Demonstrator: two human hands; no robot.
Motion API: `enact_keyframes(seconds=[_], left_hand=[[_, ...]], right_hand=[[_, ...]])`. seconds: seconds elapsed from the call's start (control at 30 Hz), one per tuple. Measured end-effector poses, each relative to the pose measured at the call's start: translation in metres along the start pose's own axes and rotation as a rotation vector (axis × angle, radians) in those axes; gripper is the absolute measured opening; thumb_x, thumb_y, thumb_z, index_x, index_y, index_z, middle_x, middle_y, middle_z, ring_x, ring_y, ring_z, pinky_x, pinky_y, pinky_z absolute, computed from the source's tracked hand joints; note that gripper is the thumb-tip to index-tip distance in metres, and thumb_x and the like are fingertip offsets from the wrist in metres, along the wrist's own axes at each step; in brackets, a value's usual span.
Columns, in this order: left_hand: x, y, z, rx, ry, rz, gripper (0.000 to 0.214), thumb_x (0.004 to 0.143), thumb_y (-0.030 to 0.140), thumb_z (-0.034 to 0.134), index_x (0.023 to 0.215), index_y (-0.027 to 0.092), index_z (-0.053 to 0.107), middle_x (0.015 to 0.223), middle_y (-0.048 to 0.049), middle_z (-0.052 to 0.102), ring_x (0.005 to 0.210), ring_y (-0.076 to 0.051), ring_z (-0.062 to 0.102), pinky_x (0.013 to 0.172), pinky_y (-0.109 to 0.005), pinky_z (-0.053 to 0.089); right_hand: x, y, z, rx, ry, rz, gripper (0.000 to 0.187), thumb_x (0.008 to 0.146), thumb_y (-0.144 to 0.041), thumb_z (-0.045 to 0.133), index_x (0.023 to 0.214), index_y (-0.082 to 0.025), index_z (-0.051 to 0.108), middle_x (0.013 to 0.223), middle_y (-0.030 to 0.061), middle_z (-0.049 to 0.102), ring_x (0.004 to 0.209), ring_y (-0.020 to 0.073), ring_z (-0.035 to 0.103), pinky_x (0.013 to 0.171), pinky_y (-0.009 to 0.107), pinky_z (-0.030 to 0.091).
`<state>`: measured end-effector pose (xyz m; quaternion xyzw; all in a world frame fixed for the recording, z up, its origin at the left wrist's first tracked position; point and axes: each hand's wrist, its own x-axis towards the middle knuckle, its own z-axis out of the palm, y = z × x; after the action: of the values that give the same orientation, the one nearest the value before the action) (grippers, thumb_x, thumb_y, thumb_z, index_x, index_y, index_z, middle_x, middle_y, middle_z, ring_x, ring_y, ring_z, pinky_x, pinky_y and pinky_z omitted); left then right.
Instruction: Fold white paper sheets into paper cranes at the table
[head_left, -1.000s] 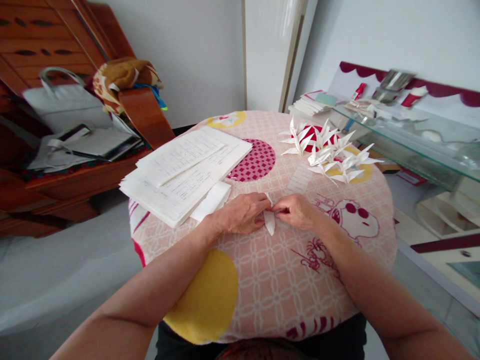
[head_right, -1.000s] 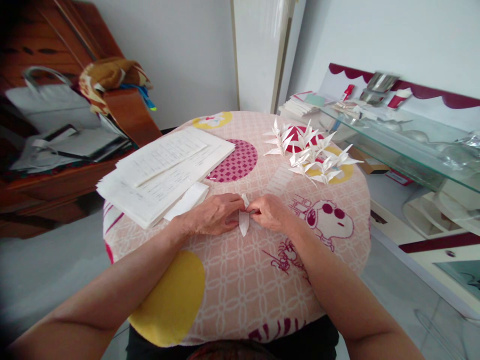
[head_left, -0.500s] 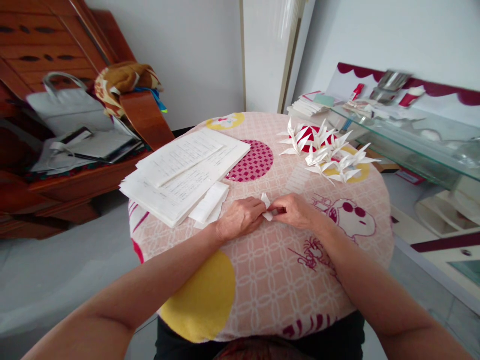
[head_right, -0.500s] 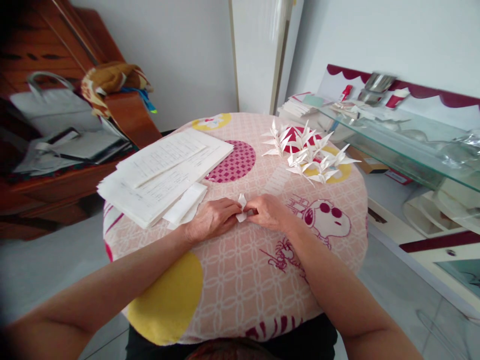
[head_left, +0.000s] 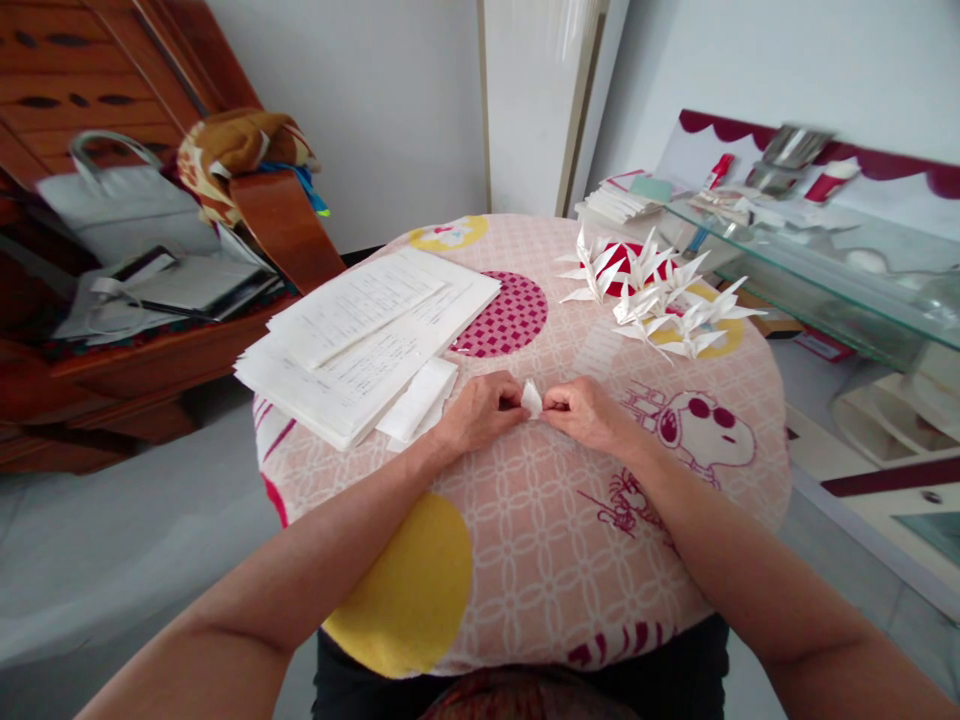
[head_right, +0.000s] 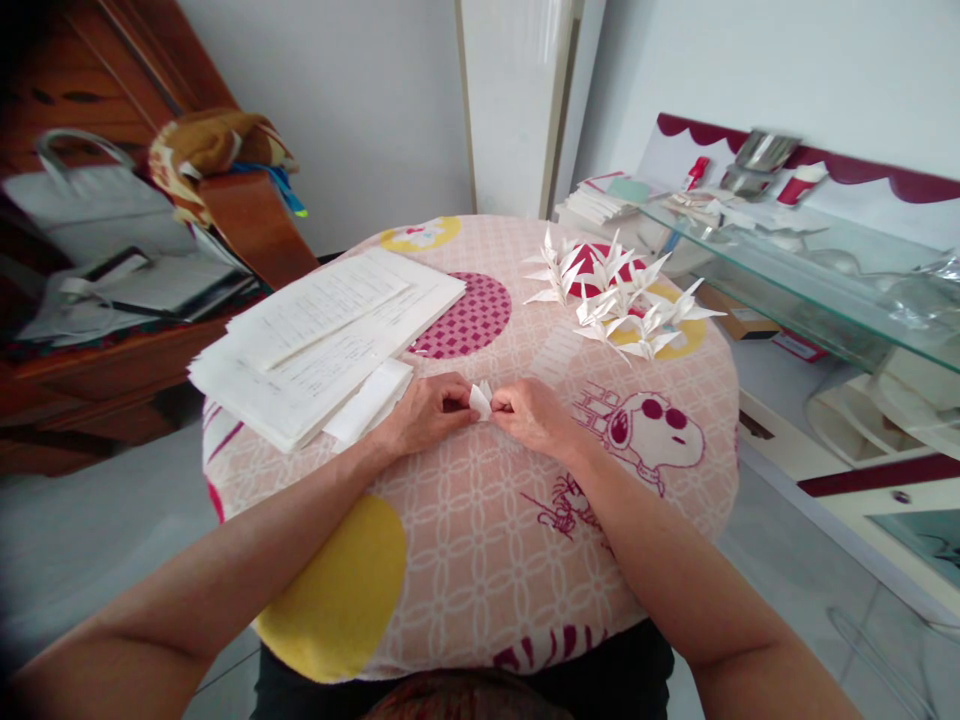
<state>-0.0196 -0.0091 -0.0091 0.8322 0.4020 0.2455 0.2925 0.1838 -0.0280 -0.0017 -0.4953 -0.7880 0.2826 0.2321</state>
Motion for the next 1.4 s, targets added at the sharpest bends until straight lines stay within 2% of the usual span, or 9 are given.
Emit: enact_keyframes(seconds=[0.3,0.5,0.7,0.93,1.03,1.17,1.4], left_hand=[[0.005,0.007,0.0,0.102,-0.014,-0.118,0.019,0.079,0.02,0.063,0.062,0.013,0.062,0.073,-0.0021,0.06,0.064,-0.011,0.051,0.061,-0.026,0.035],[0.008,0.009,0.002,0.185,-0.017,-0.195,0.021,0.081,0.024,0.06,0.064,0.014,0.065,0.075,-0.0027,0.062,0.064,-0.012,0.052,0.06,-0.026,0.034],[0.01,0.011,0.004,0.249,-0.033,-0.253,0.02,0.082,0.026,0.061,0.069,0.014,0.069,0.077,-0.0038,0.066,0.066,-0.014,0.055,0.06,-0.027,0.033],[0.012,0.014,0.004,0.287,-0.017,-0.279,0.019,0.079,0.023,0.061,0.065,0.013,0.069,0.068,-0.004,0.065,0.061,-0.014,0.053,0.058,-0.027,0.032],[0.012,0.013,0.005,0.277,-0.009,-0.281,0.02,0.078,0.023,0.061,0.063,0.014,0.069,0.064,-0.003,0.063,0.059,-0.013,0.053,0.057,-0.027,0.031],[0.011,0.012,0.005,0.233,0.025,-0.285,0.017,0.076,0.021,0.061,0.063,0.014,0.069,0.068,-0.0031,0.066,0.06,-0.013,0.054,0.057,-0.025,0.033],[0.012,0.012,0.004,0.199,0.012,-0.279,0.018,0.074,0.018,0.058,0.059,0.014,0.067,0.065,-0.0028,0.064,0.058,-0.012,0.052,0.055,-0.025,0.032]], right_hand=[[0.002,-0.004,0.003,0.029,-0.018,0.141,0.019,0.078,-0.017,0.065,0.06,-0.016,0.061,0.05,-0.0025,0.055,0.049,0.0104,0.047,0.051,0.024,0.028],[0.004,-0.01,0.002,-0.016,-0.023,0.266,0.015,0.076,-0.017,0.064,0.06,-0.016,0.064,0.05,-0.0012,0.058,0.05,0.0113,0.052,0.05,0.023,0.03],[0.006,-0.014,0.001,-0.03,-0.032,0.295,0.015,0.074,-0.017,0.065,0.059,-0.015,0.065,0.049,-0.0006,0.058,0.048,0.0113,0.053,0.05,0.023,0.032],[0.008,-0.013,0.001,-0.018,-0.035,0.34,0.014,0.073,-0.019,0.067,0.06,-0.016,0.067,0.048,0.0003,0.06,0.048,0.0112,0.054,0.049,0.022,0.033],[0.009,-0.01,0.002,0.021,-0.046,0.376,0.013,0.074,-0.021,0.068,0.063,-0.016,0.067,0.048,0.0003,0.061,0.045,0.0112,0.055,0.046,0.022,0.034],[0.01,-0.009,0.003,0.039,-0.043,0.405,0.013,0.076,-0.021,0.066,0.063,-0.016,0.066,0.048,0.0,0.061,0.041,0.0104,0.053,0.045,0.022,0.035],[0.009,-0.012,0.005,-0.008,-0.007,0.408,0.015,0.078,-0.023,0.065,0.065,-0.016,0.066,0.047,0.0004,0.06,0.043,0.0105,0.053,0.046,0.021,0.035]])
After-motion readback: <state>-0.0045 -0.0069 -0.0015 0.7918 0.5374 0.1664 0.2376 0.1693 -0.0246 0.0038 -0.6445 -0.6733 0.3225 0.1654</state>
